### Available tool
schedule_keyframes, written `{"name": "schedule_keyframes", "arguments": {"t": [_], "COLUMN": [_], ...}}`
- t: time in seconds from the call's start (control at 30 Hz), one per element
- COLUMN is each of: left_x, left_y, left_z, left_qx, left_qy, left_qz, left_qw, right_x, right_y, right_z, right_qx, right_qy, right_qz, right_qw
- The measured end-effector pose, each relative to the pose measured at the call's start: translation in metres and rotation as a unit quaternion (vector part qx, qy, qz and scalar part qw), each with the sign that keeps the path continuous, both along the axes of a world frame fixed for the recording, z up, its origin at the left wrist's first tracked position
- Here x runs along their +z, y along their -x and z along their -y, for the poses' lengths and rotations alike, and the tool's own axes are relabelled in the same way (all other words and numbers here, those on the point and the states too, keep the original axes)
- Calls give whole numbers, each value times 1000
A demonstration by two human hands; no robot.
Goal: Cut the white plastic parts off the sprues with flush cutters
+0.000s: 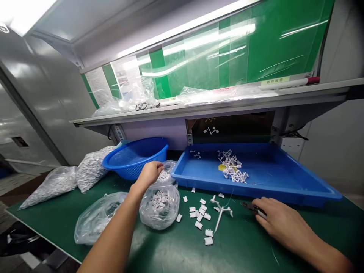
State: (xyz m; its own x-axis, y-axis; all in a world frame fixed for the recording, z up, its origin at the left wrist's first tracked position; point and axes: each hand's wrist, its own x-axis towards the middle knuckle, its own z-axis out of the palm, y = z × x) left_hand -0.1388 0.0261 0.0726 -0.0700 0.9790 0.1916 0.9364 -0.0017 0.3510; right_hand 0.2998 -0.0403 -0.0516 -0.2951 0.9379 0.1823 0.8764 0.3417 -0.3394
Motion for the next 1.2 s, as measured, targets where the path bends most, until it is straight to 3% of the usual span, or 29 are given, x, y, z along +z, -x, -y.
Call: {"name": "schedule_keyframes", "arguments": {"t": [0.13, 0.3, 0.37, 0.43, 0.5, 0.57, 0.73, 0.87, 0.97, 1.07, 1.2], "left_x": [-13, -4, 0, -1, -9, -20, -46, -47, -38, -29, -36], "left_y": [5, -6, -26, -53, -83, -110, -140, -138, -140, -156, -192], "left_z": [-19, 1, 16, 31, 44, 53, 53, 44, 41, 42, 50], "left_qx": [43, 63, 25, -81, -207, -280, -288, -257, -248, -230, -311], "left_qy": [-22, -106, -95, -36, 33, 76, 91, 116, 93, 96, 141], "left_qz": [20, 54, 86, 92, 43, -30, -112, -144, -98, 14, 104], "left_qw": [999, 991, 991, 992, 977, 957, 947, 948, 959, 968, 934], "right_x": [10, 20, 22, 24, 24, 24, 24, 26, 30, 36, 40], "right_y": [13, 30, 33, 34, 33, 32, 31, 30, 29, 30, 34], "right_z": [7, 17, 17, 17, 16, 16, 18, 17, 18, 20, 19], "right_qx": [23, 97, 114, 124, 127, 126, 127, 124, 120, 85, 30], "right_qy": [24, 41, 46, 39, 32, 29, 23, 23, 23, 39, 118], "right_qz": [-82, -105, -91, -87, -90, -90, -98, -130, -164, -242, -399], "right_qw": [996, 989, 988, 988, 987, 988, 987, 983, 979, 966, 909]}}
